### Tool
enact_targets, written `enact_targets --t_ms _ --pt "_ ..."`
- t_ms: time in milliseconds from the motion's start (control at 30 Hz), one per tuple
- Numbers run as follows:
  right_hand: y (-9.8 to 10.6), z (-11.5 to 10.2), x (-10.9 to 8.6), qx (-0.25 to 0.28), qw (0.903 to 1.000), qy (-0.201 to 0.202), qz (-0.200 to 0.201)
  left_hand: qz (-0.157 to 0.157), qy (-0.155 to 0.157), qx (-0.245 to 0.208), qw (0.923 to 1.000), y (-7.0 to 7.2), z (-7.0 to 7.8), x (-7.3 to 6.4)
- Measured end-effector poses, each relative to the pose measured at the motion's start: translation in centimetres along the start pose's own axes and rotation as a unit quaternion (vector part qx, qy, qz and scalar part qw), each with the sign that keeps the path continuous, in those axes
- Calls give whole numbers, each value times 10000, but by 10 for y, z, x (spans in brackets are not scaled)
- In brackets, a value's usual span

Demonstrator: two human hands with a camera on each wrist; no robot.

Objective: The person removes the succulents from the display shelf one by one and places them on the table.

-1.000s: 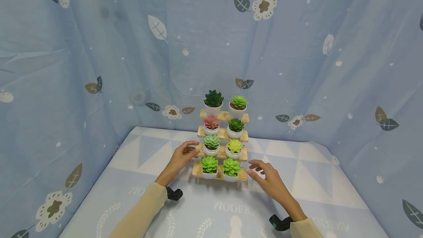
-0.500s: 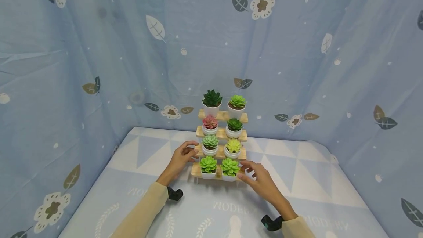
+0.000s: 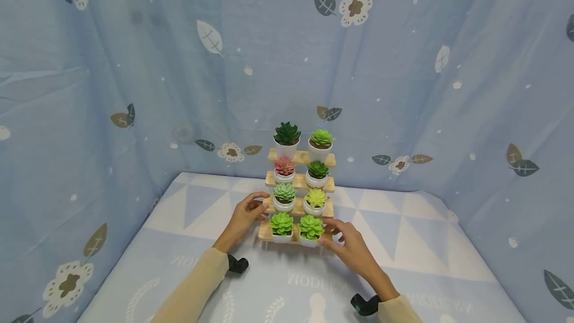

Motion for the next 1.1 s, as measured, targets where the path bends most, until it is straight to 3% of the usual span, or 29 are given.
enact_targets --t_ms 300,467,867,1100 --pt "-7 -7 2 12 9998 210 -68 -79 30 295 9995 11 6 0" --pt "-7 -11 4 86 9994 328 93 -214 -6 359 9991 12 7 4" --pt "-5 -8 6 233 9995 66 221 -212 -42 379 9990 4 4 11" --pt "-6 -6 3 318 9995 -82 16 -195 91 361 9991 4 4 4"
Point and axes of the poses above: each hand's wrist, its own x-axis towards the middle knuckle, its own y-axis out of the back of the hand, z = x × y, the point moved 3 cm from there along x, towards the middle knuckle, and after that the axes turned 11 degrees about -y, right-handed, at the moved point
